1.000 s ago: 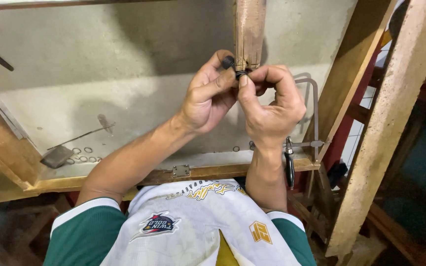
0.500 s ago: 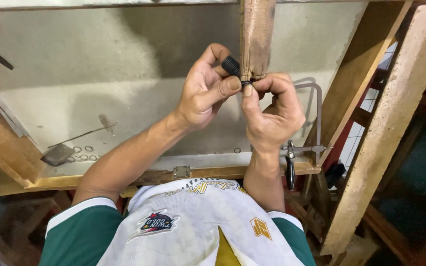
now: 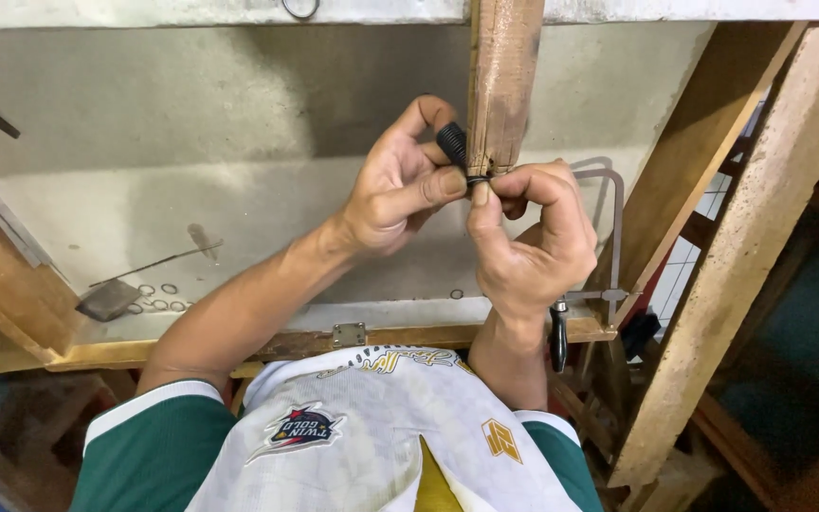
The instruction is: The person holds a small metal spring and uses a hacksaw to cut it into two pieces. They then use a thin metal rod to clean the interior of the cut spring and repeat the cutting process on the remaining piece.
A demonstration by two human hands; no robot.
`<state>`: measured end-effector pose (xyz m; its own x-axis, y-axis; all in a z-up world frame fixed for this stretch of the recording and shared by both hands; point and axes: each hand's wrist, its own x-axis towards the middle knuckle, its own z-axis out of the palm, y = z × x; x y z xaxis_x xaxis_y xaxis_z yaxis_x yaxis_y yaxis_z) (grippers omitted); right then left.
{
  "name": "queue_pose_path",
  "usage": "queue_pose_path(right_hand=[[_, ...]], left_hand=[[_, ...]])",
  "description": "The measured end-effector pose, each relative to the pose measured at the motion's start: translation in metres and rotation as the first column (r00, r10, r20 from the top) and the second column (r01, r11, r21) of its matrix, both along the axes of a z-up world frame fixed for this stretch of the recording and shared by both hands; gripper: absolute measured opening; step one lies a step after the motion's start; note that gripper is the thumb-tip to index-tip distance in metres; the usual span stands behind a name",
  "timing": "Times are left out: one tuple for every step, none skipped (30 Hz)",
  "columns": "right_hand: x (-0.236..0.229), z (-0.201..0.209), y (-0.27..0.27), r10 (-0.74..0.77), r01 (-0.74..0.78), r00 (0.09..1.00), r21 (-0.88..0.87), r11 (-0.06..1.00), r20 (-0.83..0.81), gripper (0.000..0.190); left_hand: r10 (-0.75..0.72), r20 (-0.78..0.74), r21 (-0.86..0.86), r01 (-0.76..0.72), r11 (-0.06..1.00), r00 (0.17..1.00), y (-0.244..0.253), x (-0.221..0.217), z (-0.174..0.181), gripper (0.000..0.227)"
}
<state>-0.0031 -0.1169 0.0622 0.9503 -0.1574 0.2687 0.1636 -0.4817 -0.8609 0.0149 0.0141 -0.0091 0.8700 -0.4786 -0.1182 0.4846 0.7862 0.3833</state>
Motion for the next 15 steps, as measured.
queue_pose_path(right_hand=[[0.001, 0.002, 0.0, -0.001, 0.001, 1.0, 0.0, 1.0, -0.002, 0.013], [0.002, 0.004, 0.0, 0.007, -0.007, 1.0, -0.037, 0.999, 0.002, 0.013], [0.002, 0.006, 0.0, 0.017, -0.016, 1.0, -0.073, 0.997, 0.006, 0.013], [0.003, 0.005, 0.0, 0.017, -0.017, 1.0, -0.073, 0.997, 0.005, 0.013], [0.003, 0.004, -0.001, 0.025, -0.024, 0.999, -0.088, 0.996, 0.019, 0.014], [0.003, 0.004, -0.001, 0.034, -0.031, 0.999, -0.103, 0.994, 0.034, 0.014], [0.003, 0.003, -0.001, 0.035, -0.032, 0.999, -0.101, 0.994, 0.034, 0.014], [0.003, 0.001, -0.001, 0.033, -0.03, 0.999, -0.074, 0.997, 0.033, 0.013], [0.002, 0.0, -0.001, 0.028, -0.027, 0.999, -0.049, 0.998, 0.03, 0.013], [0.002, -0.002, 0.0, 0.027, -0.026, 0.999, -0.049, 0.998, 0.029, 0.013], [0.001, -0.004, 0.001, 0.011, -0.009, 0.999, -0.031, 0.999, 0.036, 0.014], [0.001, -0.006, 0.002, -0.006, 0.007, 0.999, -0.013, 1.0, 0.043, 0.014], [0.0, -0.01, 0.003, -0.006, 0.007, 0.999, -0.014, 1.0, 0.042, 0.014], [-0.002, -0.014, 0.004, -0.03, 0.03, 0.998, 0.014, 0.999, 0.047, 0.014], [-0.003, -0.019, 0.005, -0.054, 0.052, 0.997, 0.042, 0.998, 0.05, 0.014]], left_hand=[[-0.001, -0.002, 0.0, 0.001, 1.0, 1.0, -0.001, 0.001, 0.0, 0.039], [0.001, 0.002, -0.02, -0.001, 1.0, 1.0, -0.003, 0.001, 0.0, 0.039], [0.005, 0.005, -0.039, -0.005, 0.999, 1.0, -0.004, 0.001, -0.001, 0.04], [0.006, 0.004, -0.039, -0.005, 0.999, 1.0, -0.005, 0.002, -0.002, 0.04], [0.019, 0.017, -0.044, -0.018, 0.999, 1.0, -0.006, 0.002, -0.003, 0.039], [0.032, 0.029, -0.049, -0.031, 0.998, 0.999, -0.007, 0.002, -0.005, 0.039], [0.033, 0.029, -0.047, -0.032, 0.998, 0.999, -0.005, 0.003, -0.003, 0.039], [0.035, 0.077, 0.001, -0.035, 0.999, 0.996, -0.004, 0.005, -0.002, 0.037], [0.033, 0.124, 0.047, -0.039, 0.998, 0.992, -0.003, 0.006, 0.0, 0.035], [0.032, 0.123, 0.046, -0.038, 0.998, 0.992, -0.001, 0.008, -0.001, 0.035], [0.004, 0.154, 0.081, -0.017, 0.997, 0.988, 0.001, 0.01, -0.001, 0.036], [-0.024, 0.184, 0.116, 0.003, 0.993, 0.983, 0.004, 0.012, -0.002, 0.037], [-0.024, 0.183, 0.115, 0.003, 0.993, 0.983, 0.006, 0.015, -0.002, 0.037], [-0.048, 0.213, 0.155, 0.014, 0.988, 0.976, 0.009, 0.017, -0.002, 0.037], [-0.072, 0.241, 0.195, 0.024, 0.98, 0.968, 0.011, 0.02, -0.001, 0.038]])
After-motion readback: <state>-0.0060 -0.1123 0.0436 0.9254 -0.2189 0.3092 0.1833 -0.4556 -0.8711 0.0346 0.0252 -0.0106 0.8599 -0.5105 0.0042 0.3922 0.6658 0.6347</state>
